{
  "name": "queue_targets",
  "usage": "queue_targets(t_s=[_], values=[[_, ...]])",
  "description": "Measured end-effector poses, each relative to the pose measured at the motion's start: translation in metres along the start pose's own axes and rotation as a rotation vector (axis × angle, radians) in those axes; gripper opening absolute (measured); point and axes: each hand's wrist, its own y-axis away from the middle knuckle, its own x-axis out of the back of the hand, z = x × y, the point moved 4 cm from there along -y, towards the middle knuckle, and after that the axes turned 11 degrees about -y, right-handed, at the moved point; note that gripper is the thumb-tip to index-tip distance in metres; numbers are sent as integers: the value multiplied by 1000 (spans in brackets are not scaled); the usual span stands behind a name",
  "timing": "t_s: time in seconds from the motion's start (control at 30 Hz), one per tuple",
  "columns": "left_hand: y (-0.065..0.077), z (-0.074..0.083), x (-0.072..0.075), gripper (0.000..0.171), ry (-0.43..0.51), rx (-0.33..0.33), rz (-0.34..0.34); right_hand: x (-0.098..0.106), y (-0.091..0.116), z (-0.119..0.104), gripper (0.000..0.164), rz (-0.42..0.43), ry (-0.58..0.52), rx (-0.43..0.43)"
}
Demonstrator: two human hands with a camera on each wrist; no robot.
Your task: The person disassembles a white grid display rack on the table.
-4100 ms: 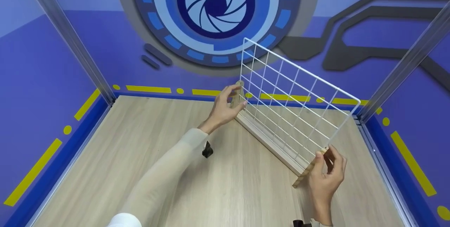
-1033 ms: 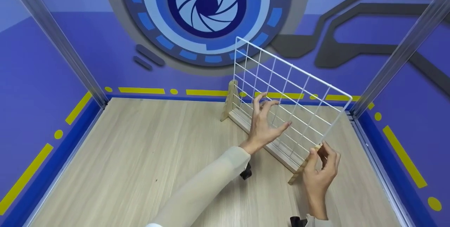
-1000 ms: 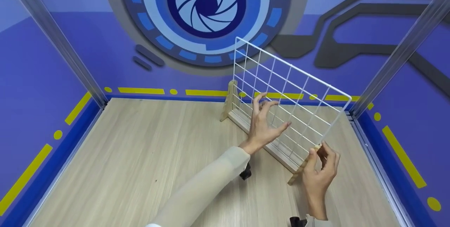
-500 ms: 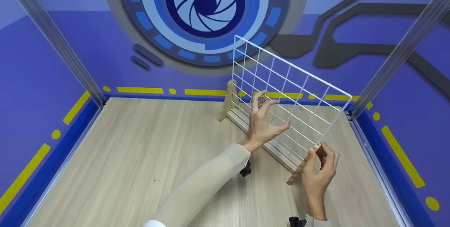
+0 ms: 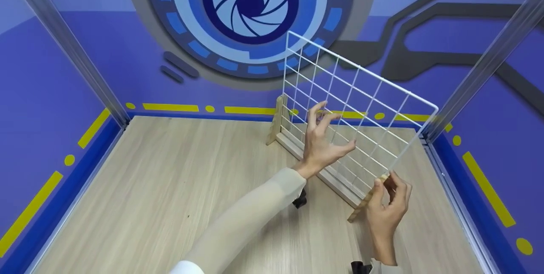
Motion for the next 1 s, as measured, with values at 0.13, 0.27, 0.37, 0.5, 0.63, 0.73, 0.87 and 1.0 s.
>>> queue_targets(t_s=[0.13,0.27,0.37,0.5,0.63,0.73,0.87,1.0], values=[[-4,4,3,61,13,8,-8,0,0,0,37,9,9,-4],[-6,5,4,61,11,16,-7,0,0,2,36,20,7,-5],[-7,6,4,62,11,13,2,0,0,3,36,23,6,0],[-10,6,5,63,30,10,6,0,0,3,36,18,2,3],[-14,7,6,62,32,10,7,-1,0,1,36,25,-11,5],[-16,9,7,62,27,8,13,-1,-1,0,37,18,-22,5],[-18,9,8,62,6,6,19,0,-1,2,38,-5,-18,7],[-20,10,9,62,-1,3,12,0,0,3,39,2,-15,7]])
